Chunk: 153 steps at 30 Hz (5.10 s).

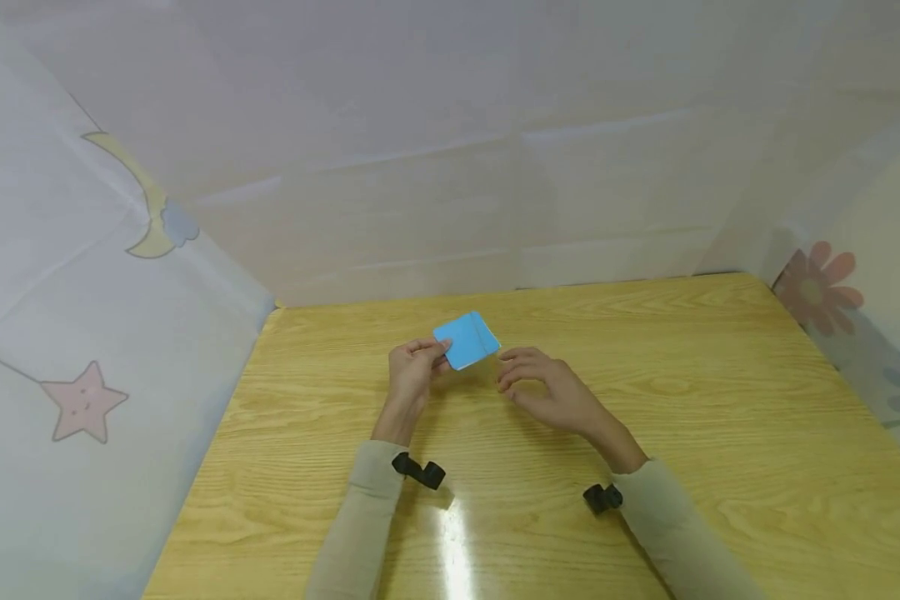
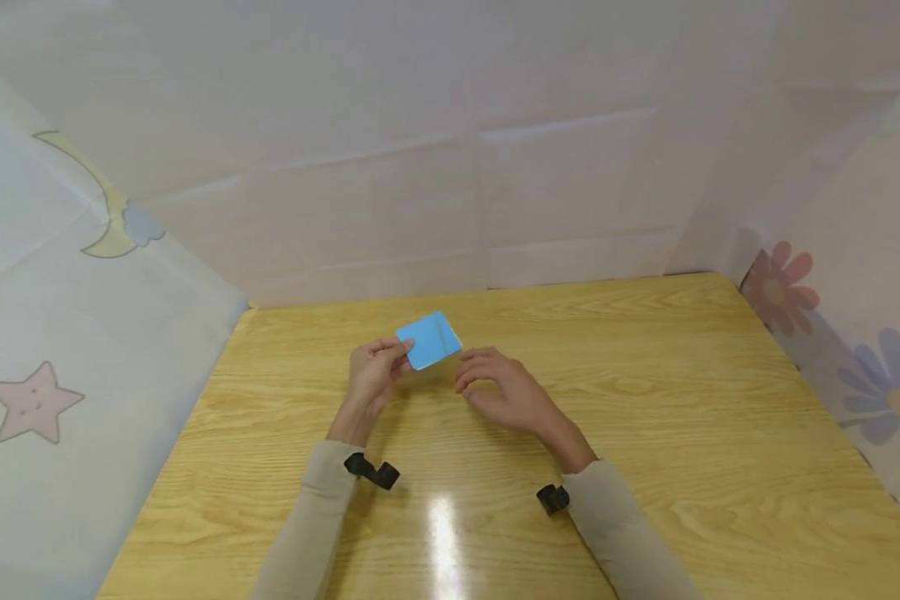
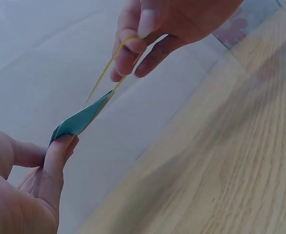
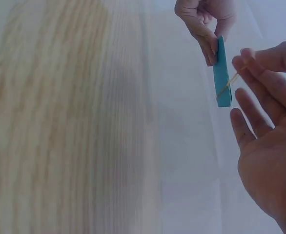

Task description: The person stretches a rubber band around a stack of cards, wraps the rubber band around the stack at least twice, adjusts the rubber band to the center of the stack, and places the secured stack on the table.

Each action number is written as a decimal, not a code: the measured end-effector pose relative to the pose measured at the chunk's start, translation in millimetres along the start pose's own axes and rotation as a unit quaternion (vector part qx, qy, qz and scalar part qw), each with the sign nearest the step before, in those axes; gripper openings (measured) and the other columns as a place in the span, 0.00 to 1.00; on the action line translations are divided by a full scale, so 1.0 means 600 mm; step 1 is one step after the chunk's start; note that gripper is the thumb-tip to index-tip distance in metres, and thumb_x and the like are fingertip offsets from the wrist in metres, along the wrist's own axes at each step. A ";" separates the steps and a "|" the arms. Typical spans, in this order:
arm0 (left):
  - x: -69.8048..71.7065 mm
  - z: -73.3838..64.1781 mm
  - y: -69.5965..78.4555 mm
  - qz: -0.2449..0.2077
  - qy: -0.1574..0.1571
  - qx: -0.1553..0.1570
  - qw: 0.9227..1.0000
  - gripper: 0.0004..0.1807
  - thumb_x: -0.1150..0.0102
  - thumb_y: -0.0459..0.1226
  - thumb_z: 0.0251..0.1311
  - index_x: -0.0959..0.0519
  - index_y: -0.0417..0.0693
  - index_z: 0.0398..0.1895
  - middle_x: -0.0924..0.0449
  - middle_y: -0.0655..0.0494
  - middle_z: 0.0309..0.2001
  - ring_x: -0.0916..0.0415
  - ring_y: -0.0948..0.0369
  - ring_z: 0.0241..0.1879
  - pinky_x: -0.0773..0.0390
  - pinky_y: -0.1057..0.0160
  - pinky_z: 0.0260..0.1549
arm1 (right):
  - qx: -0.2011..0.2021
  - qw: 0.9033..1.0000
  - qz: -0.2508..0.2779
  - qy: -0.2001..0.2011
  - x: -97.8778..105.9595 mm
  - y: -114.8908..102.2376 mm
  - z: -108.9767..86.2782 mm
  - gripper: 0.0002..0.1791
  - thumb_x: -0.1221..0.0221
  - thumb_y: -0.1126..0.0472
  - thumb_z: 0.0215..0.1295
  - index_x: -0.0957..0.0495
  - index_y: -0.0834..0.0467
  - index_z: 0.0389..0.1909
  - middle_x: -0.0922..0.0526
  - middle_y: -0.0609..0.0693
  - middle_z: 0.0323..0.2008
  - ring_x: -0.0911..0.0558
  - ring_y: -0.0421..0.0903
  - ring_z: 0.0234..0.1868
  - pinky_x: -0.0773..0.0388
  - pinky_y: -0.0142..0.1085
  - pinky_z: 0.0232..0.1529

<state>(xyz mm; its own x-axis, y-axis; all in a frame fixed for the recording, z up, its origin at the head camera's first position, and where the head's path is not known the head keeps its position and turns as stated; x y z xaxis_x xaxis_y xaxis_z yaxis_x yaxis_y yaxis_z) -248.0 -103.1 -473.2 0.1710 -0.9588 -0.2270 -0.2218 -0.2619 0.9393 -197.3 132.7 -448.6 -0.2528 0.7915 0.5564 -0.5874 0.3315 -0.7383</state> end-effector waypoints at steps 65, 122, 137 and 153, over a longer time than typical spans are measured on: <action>-0.047 -0.027 -0.006 0.001 -0.045 -0.066 0.997 0.06 0.31 0.28 0.66 0.20 0.41 0.34 0.09 0.48 0.31 0.12 0.61 0.26 0.08 0.61 0.31 | -0.343 0.674 0.622 0.203 -0.036 0.061 -0.010 0.13 0.44 0.56 0.81 0.13 0.57 0.40 0.09 0.48 0.36 0.08 0.39 0.42 0.11 0.35 0.57; -0.045 -0.021 -0.024 0.014 -0.016 -0.085 0.996 0.05 0.33 0.28 0.67 0.21 0.40 0.37 0.08 0.46 0.33 0.11 0.61 0.26 0.07 0.57 0.35 | -0.392 0.548 0.708 0.211 -0.066 0.053 -0.017 0.08 0.45 0.56 0.83 0.21 0.50 0.40 0.17 0.41 0.26 0.27 0.35 0.25 0.23 0.41 0.56; -0.012 -0.013 0.033 -0.037 0.015 -0.099 0.994 0.04 0.33 0.25 0.66 0.20 0.36 0.35 0.10 0.51 0.29 0.10 0.60 0.27 0.09 0.67 0.29 | -0.190 0.969 0.155 0.023 -0.003 0.027 0.001 0.11 0.36 0.65 0.74 0.15 0.65 0.52 0.10 0.66 0.46 0.08 0.57 0.35 0.08 0.51 0.47; -0.027 -0.020 0.050 -0.073 0.044 -0.059 0.995 0.05 0.34 0.26 0.67 0.20 0.39 0.33 0.11 0.46 0.33 0.09 0.59 0.30 0.08 0.66 0.32 | -0.022 0.973 0.231 -0.019 -0.044 -0.018 -0.008 0.37 0.45 0.65 0.81 0.48 0.58 0.84 0.15 0.72 0.52 0.14 0.52 0.30 0.08 0.44 0.46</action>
<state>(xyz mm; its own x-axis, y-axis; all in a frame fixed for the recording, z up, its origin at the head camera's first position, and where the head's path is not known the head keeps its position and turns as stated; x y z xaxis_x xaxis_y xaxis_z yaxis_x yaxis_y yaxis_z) -245.9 -94.1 -438.0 0.2772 -0.8971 -0.3440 -0.0753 -0.3772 0.9231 -180.4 110.7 -457.2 -0.5100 0.8421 0.1753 -0.3722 -0.0323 -0.9276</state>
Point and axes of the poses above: each hand's wrist, its own z-axis towards the middle knuckle, its own x-axis out of the back of the hand, y = z × x, the point moved 3 cm from there along z, towards the middle knuckle
